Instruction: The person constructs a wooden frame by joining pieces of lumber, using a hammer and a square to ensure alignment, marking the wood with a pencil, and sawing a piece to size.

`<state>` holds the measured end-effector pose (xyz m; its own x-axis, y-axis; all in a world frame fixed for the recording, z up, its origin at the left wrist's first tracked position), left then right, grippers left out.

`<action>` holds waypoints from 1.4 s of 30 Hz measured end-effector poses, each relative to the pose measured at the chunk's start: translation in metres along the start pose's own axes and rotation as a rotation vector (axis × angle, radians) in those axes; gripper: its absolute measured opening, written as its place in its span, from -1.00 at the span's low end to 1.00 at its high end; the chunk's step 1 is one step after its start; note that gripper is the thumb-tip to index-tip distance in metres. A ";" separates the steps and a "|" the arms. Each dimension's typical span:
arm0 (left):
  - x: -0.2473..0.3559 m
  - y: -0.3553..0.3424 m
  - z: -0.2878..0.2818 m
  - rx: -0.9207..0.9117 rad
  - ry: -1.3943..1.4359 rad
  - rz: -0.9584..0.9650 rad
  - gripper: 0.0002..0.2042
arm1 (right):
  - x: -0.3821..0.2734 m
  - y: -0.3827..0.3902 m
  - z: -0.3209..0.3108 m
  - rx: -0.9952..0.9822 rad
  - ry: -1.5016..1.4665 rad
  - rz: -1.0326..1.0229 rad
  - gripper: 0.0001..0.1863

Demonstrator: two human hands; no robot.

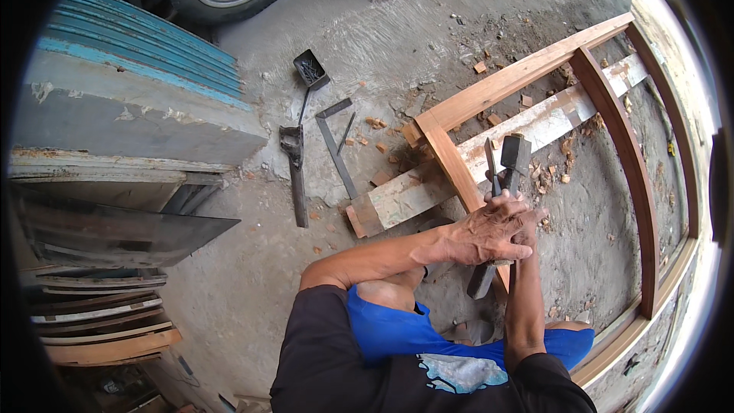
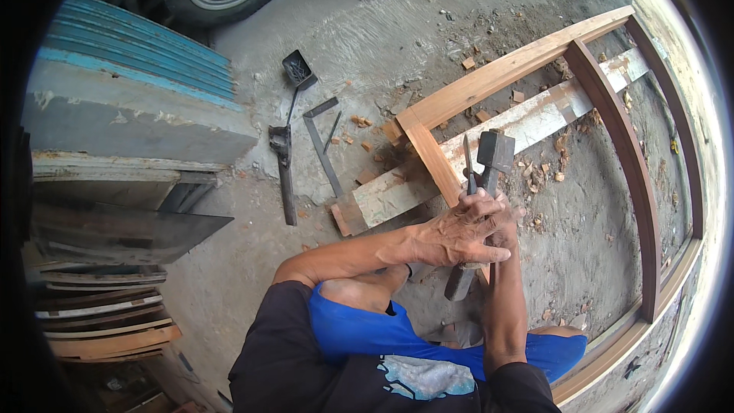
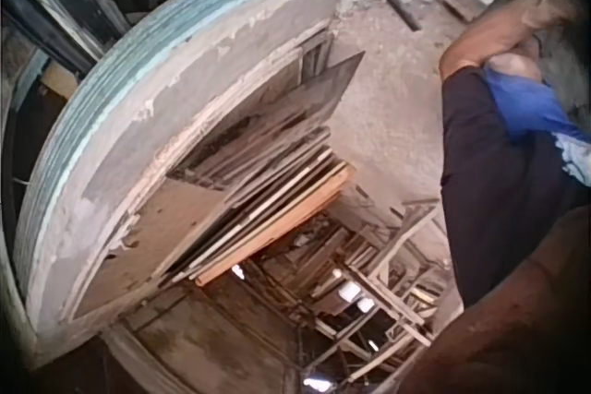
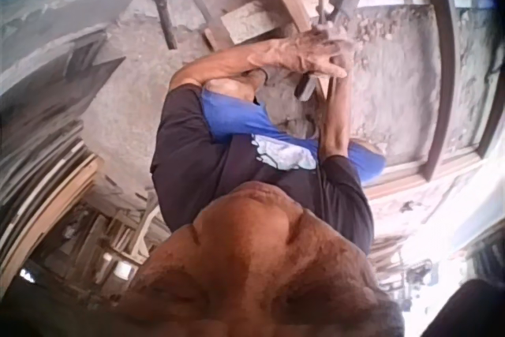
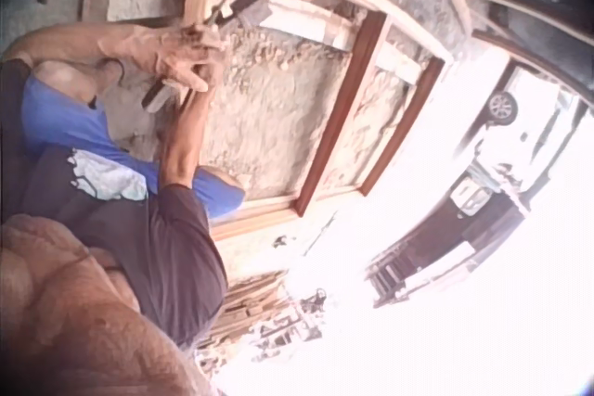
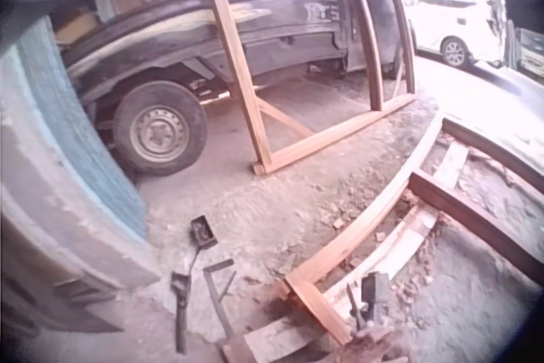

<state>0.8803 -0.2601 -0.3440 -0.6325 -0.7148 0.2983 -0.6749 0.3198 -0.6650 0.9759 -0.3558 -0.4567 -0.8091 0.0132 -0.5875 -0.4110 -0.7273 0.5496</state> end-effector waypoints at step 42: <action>-0.195 0.400 -0.160 -0.394 -0.785 -2.002 -0.53 | 0.033 0.057 -0.059 0.762 0.553 -0.056 -0.74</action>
<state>0.6728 0.1070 -0.5590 0.9789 -0.1745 -0.1067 -0.1438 -0.9581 0.2478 0.9511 -0.4373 -0.4802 -0.5458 -0.4355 -0.7159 -0.7654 -0.0886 0.6375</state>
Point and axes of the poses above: each hand's wrist, its own y-axis away from the middle knuckle, its own z-axis out of the palm, x = y × z, the point moved 4 cm from there along -y, towards the middle knuckle, and after that the axes turned 9 degrees about z, right-handed, at the moved point
